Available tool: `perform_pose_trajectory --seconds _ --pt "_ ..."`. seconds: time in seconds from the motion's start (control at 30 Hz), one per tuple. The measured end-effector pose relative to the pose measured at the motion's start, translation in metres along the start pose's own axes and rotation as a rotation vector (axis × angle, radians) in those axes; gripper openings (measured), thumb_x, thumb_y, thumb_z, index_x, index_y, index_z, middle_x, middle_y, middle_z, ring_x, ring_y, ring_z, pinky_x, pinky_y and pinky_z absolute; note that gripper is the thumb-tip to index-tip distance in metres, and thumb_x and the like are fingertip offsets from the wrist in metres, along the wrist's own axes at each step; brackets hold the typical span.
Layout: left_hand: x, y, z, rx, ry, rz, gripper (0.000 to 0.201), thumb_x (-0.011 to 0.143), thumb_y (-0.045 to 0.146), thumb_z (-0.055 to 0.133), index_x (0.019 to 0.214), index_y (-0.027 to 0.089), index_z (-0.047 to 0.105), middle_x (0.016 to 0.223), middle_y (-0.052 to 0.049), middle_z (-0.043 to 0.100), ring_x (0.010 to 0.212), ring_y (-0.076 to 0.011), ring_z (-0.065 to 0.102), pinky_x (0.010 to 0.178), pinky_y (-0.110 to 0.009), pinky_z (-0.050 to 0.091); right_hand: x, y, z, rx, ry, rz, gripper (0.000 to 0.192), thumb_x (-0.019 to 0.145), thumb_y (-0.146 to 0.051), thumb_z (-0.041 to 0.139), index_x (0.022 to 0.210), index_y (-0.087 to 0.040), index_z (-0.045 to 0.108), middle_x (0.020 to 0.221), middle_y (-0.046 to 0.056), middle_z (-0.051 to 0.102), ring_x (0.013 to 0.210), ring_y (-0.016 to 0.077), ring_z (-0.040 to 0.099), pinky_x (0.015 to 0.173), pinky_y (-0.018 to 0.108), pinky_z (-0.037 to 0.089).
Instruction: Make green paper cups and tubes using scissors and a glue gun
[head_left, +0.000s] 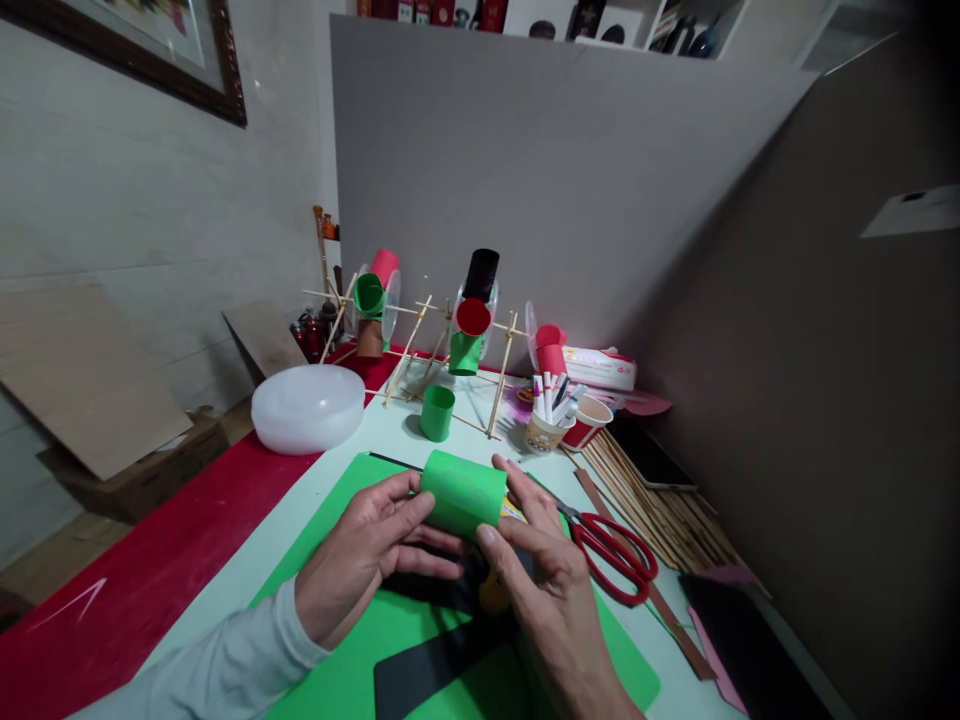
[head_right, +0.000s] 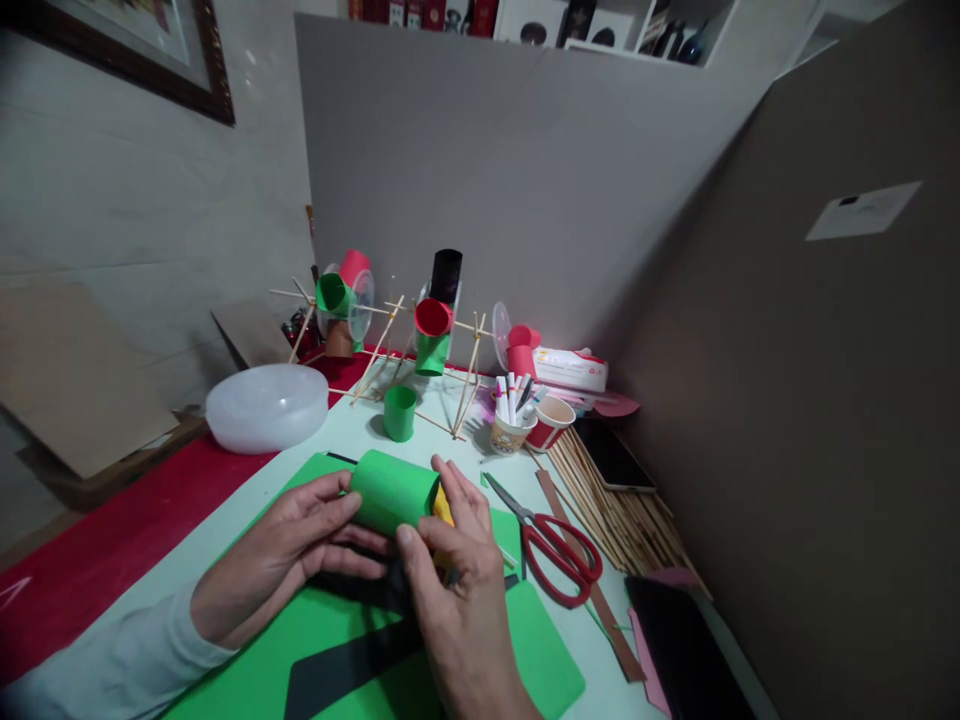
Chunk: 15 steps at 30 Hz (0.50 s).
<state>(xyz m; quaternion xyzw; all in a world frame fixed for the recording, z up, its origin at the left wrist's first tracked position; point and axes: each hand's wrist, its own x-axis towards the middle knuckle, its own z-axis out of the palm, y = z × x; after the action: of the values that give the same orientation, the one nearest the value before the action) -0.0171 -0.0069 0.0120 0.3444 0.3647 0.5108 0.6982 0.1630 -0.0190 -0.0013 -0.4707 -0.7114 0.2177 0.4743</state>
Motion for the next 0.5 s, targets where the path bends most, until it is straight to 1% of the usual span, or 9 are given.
perform_pose_trajectory --seconds 0.1,0.17,0.27,0.33,0.37,0.43,0.47,0.5 --pt "0.001 0.000 0.000 0.037 -0.016 0.007 0.039 0.071 0.037 0.087 0.087 0.015 0.059 0.074 -0.001 0.071 0.068 -0.0215 0.076 0.064 -0.031 0.065 -0.001 -0.002 -0.001 -0.022 -0.007 -0.009 0.030 0.093 -0.033 0.057 0.069 -0.022 0.071 0.151 0.014 0.051 0.141 0.0370 0.041 0.111 0.064 0.033" --pt "0.003 0.003 0.000 0.070 -0.014 0.028 0.040 0.069 0.039 0.087 0.084 0.014 0.059 0.073 -0.002 0.071 0.067 -0.0219 0.076 0.063 -0.030 0.064 0.000 -0.005 -0.005 -0.025 0.002 -0.031 0.025 0.094 -0.032 0.057 0.078 -0.024 0.074 0.152 0.012 0.051 0.142 0.0362 0.040 0.112 0.063 0.032" --pt "0.006 0.009 -0.004 0.108 0.042 0.078 0.040 0.068 0.039 0.087 0.079 0.015 0.057 0.068 0.000 0.069 0.067 -0.0243 0.077 0.064 -0.031 0.065 0.008 -0.010 -0.019 -0.024 0.062 -0.073 0.021 0.096 -0.032 0.056 0.095 -0.028 0.076 0.151 0.007 0.052 0.142 0.0319 0.041 0.114 0.059 0.030" --pt "0.009 0.013 -0.008 0.137 0.091 0.106 0.039 0.071 0.038 0.086 0.079 0.016 0.055 0.068 0.000 0.069 0.071 -0.0254 0.078 0.067 -0.032 0.065 0.016 -0.009 -0.032 -0.015 0.124 -0.055 0.020 0.097 -0.034 0.056 0.099 -0.029 0.075 0.149 0.005 0.055 0.140 0.0294 0.044 0.115 0.054 0.031" --pt "0.011 0.015 -0.011 0.150 0.111 0.118 0.038 0.072 0.037 0.085 0.079 0.016 0.055 0.069 0.000 0.069 0.073 -0.0258 0.078 0.068 -0.032 0.065 0.020 -0.007 -0.038 -0.006 0.148 -0.025 0.020 0.097 -0.036 0.056 0.099 -0.028 0.074 0.147 0.006 0.057 0.139 0.0287 0.047 0.115 0.052 0.032" --pt "0.014 0.018 -0.015 0.171 0.139 0.144 0.037 0.073 0.036 0.084 0.079 0.016 0.054 0.069 0.000 0.068 0.076 -0.0262 0.078 0.069 -0.032 0.065 0.028 0.001 -0.049 0.000 0.165 0.037 0.022 0.097 -0.041 0.055 0.100 -0.025 0.071 0.139 0.008 0.063 0.131 0.0273 0.055 0.109 0.045 0.041" --pt "0.016 0.019 -0.017 0.180 0.148 0.156 0.036 0.073 0.036 0.084 0.078 0.016 0.053 0.068 0.000 0.068 0.076 -0.0263 0.078 0.069 -0.032 0.065 0.031 0.006 -0.054 -0.005 0.148 0.059 0.025 0.097 -0.043 0.054 0.100 -0.023 0.068 0.129 0.010 0.068 0.121 0.0265 0.063 0.102 0.042 0.047" --pt "0.017 0.020 -0.018 0.188 0.153 0.166 0.036 0.074 0.036 0.083 0.077 0.016 0.053 0.067 0.000 0.067 0.076 -0.0265 0.078 0.069 -0.032 0.065 0.033 0.011 -0.058 -0.017 0.118 0.080 0.027 0.097 -0.045 0.053 0.098 -0.022 0.067 0.114 0.010 0.074 0.108 0.0257 0.069 0.092 0.038 0.053"
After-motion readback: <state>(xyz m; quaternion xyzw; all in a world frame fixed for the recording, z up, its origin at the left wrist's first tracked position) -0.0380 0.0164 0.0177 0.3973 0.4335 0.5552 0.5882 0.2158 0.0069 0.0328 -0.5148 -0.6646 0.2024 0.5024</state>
